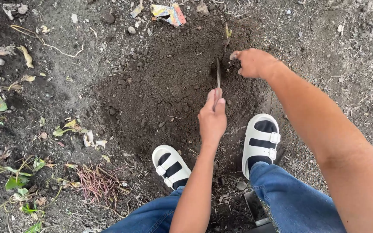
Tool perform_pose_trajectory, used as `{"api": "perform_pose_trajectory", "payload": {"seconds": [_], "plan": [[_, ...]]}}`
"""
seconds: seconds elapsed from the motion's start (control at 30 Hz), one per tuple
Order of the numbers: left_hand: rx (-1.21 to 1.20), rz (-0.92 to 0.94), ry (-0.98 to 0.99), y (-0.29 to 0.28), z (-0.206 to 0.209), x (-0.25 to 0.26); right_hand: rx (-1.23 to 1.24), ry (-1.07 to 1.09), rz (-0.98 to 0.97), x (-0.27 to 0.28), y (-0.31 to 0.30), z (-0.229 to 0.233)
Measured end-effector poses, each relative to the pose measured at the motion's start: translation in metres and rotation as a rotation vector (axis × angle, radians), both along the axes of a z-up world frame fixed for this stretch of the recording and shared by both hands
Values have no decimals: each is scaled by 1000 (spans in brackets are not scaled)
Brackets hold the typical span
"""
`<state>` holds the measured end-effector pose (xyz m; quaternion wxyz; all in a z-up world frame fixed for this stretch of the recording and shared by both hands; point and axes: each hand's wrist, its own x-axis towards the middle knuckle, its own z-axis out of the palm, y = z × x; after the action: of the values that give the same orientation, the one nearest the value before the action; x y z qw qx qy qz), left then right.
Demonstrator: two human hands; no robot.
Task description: Selecting and inspecting plant vines from a pile and using a hand trowel to prepare the soil.
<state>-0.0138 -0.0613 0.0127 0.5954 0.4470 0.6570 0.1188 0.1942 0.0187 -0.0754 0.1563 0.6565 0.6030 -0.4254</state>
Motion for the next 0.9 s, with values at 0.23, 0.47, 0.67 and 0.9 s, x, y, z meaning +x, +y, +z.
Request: {"api": "perform_pose_trajectory", "payload": {"seconds": [0.23, 0.47, 0.67, 0.9], "plan": [[8, -102, 6, 1, 14, -3, 50, -137, 127, -2, -4, -9], [-38, -135, 130, -3, 47, -18, -16, -259, 192, 14, -23, -55], [20, -320, 305, -9, 69, -45, 30, -339, 503, -4, -49, -46], [252, -426, 599, -28, 48, -90, 75, -187, 731, -72, -72, -2]]}}
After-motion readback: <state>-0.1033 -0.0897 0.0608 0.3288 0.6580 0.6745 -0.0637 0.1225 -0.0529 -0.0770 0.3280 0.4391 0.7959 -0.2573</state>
